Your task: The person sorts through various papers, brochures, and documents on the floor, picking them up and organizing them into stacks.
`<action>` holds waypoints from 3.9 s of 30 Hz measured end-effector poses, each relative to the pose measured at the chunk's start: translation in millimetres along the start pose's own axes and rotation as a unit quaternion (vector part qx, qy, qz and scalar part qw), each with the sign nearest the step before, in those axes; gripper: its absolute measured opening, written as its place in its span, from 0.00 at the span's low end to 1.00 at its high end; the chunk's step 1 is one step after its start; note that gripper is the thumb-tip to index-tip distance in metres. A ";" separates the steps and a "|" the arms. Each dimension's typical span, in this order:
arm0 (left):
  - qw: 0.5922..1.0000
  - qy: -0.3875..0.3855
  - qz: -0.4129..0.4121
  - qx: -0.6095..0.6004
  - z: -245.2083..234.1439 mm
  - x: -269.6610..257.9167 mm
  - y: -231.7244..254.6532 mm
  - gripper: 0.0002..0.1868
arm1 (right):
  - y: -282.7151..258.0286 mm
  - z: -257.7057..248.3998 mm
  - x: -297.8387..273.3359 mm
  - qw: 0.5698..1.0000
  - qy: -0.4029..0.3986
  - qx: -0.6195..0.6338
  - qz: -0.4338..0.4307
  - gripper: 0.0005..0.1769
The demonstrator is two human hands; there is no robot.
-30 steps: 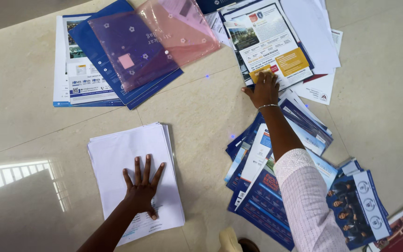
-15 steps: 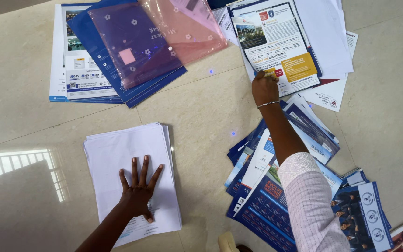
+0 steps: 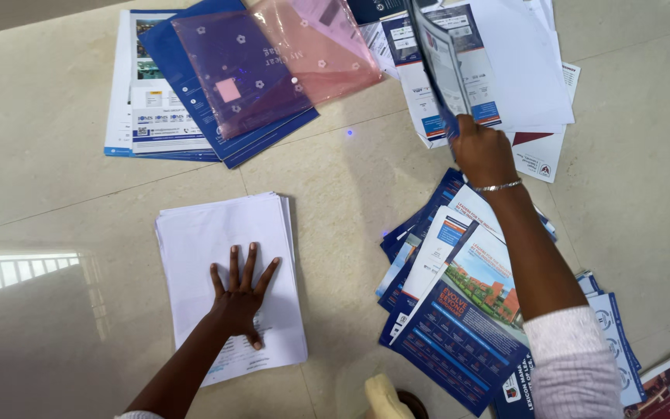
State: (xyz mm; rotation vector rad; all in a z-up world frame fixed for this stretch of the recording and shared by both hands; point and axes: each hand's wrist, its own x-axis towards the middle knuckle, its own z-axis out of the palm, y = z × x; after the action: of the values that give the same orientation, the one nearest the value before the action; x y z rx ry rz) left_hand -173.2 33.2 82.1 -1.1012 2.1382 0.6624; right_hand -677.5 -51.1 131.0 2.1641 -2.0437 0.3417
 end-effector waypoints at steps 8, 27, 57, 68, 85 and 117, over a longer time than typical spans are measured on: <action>0.578 0.150 0.098 -0.796 53.1 8.4 63.8 0.42 | -234.2 -61.8 -154.6 0.981 -0.079 0.076 -0.162 0.11; 0.524 0.156 0.169 -0.820 27.3 -17.3 64.2 0.17 | -158.3 -26.4 -176.3 0.735 -0.136 0.625 0.223 0.40; 0.678 0.193 0.290 -0.648 -4.3 -39.8 35.3 0.23 | -207.8 -0.3 -217.0 0.633 -0.079 0.755 0.150 0.17; 0.734 -0.053 -0.033 -0.677 1.9 -10.0 73.9 0.26 | -178.3 18.5 -324.0 0.387 -0.117 0.815 0.416 0.22; 0.777 0.000 0.230 -0.587 4.7 33.6 252.9 0.30 | -74.1 -89.9 -419.0 0.632 0.101 0.495 0.588 0.29; 0.920 0.291 0.053 -0.258 -80.0 220.1 269.1 0.53 | 10.7 71.2 -292.8 0.767 -0.002 0.203 0.609 0.45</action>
State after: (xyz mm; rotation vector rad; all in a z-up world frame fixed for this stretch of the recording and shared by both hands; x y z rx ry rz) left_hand -522.3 5.4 14.2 -1.6306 2.6134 1.1025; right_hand -697.7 211.9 -15.1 0.5397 -3.2919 0.9409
